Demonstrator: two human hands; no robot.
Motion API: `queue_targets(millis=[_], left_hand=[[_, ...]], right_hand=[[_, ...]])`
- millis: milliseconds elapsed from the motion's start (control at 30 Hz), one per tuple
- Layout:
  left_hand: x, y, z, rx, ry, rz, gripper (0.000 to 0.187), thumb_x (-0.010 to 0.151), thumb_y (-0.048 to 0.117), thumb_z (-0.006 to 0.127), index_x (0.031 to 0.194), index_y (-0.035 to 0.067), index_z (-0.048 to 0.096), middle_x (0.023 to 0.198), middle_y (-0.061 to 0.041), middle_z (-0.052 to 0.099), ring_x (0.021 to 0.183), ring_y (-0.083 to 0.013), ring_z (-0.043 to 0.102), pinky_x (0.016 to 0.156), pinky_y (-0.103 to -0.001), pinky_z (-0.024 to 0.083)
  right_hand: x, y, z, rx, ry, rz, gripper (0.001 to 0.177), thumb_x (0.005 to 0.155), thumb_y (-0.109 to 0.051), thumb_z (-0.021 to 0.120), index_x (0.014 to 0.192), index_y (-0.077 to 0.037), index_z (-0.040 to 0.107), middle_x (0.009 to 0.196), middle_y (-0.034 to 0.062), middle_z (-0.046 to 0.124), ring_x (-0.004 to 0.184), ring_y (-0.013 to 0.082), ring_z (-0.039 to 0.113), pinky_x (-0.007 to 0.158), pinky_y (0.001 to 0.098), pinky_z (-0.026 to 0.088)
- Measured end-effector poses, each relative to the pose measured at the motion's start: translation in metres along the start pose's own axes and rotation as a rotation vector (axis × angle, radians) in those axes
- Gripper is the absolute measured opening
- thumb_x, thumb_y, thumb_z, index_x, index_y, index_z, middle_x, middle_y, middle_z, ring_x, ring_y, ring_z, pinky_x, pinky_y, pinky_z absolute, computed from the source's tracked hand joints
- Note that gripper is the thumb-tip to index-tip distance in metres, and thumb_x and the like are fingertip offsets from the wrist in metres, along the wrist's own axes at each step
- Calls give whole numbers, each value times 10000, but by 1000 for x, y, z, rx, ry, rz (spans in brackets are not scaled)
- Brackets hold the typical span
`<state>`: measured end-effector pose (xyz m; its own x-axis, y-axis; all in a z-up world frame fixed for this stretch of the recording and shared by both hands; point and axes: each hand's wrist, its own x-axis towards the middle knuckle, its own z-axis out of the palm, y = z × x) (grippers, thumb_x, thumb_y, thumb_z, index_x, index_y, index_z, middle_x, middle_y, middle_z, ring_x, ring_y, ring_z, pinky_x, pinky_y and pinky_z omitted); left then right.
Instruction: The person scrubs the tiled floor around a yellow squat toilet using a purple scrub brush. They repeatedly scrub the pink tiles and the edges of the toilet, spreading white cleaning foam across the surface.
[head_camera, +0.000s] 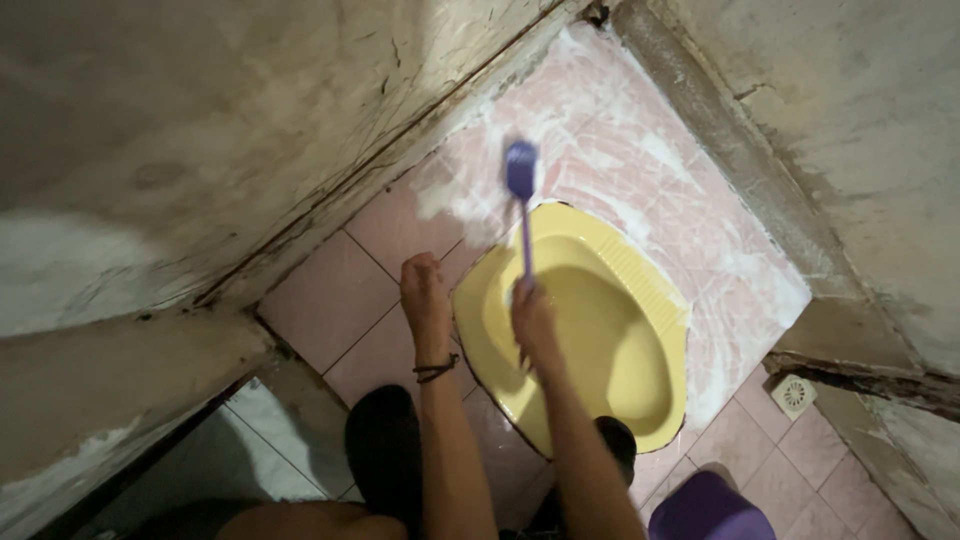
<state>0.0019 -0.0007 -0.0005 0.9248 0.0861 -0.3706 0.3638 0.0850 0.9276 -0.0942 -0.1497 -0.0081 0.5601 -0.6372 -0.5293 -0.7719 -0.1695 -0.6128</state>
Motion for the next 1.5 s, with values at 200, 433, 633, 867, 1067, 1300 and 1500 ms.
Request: queue_targets(millis=[200, 433, 633, 867, 1067, 1300, 1500], left_hand=[[5, -3, -1, -5, 33, 87, 532, 1038, 517, 539, 1082, -2, 646, 959, -64, 656, 840, -165, 597, 771, -318, 512], [-7, 2, 2, 38, -23, 56, 506, 1023, 502, 447, 1098, 41, 642, 968, -38, 661, 862, -152, 617, 771, -317, 519], [5, 3, -6, 48, 18, 111, 563, 1068, 539, 474, 1079, -1, 635, 946, -100, 607, 844, -199, 565, 784, -343, 493], [3, 1, -1, 33, 2, 40, 577, 1008, 553, 492, 1117, 8, 647, 1001, -58, 673, 877, -168, 614, 798, -322, 507], [2, 11, 1, -2, -10, 129, 580, 1038, 555, 502, 1132, 2, 649, 1002, -69, 670, 902, -171, 617, 832, -324, 508], [-1, 12, 5, 43, -5, 18, 499, 1028, 489, 503, 1109, 17, 644, 978, -66, 668, 871, -176, 613, 799, -330, 511], [-3, 8, 6, 1, -21, 87, 507, 1030, 495, 517, 1106, 8, 637, 1007, -71, 674, 889, -181, 615, 816, -338, 515]], right_hand=[[-70, 56, 61, -211, 133, -267, 433, 1028, -414, 519, 934, -5, 621, 833, 320, 677, 781, 481, 668, 672, 568, 520], [21, -15, -6, -15, 24, -35, 480, 1074, -412, 470, 897, 13, 606, 710, 247, 655, 578, 385, 665, 495, 493, 530], [-55, 27, 44, -125, 120, -253, 419, 1023, -388, 480, 952, 8, 598, 749, 270, 652, 668, 457, 665, 599, 556, 522], [-3, 18, -5, 5, 110, -203, 475, 1049, -416, 474, 888, 3, 629, 670, 225, 637, 526, 388, 609, 457, 519, 478], [5, -2, -10, 62, 66, -28, 420, 1026, -448, 454, 957, -59, 598, 604, 118, 595, 427, 258, 573, 390, 455, 480], [-31, 62, 25, -34, 118, -132, 542, 1083, -471, 449, 920, 3, 656, 707, 143, 683, 625, 313, 677, 499, 466, 531], [63, 47, -30, 138, 125, -140, 520, 1030, -465, 498, 882, 21, 606, 612, 180, 650, 422, 273, 607, 376, 422, 482]])
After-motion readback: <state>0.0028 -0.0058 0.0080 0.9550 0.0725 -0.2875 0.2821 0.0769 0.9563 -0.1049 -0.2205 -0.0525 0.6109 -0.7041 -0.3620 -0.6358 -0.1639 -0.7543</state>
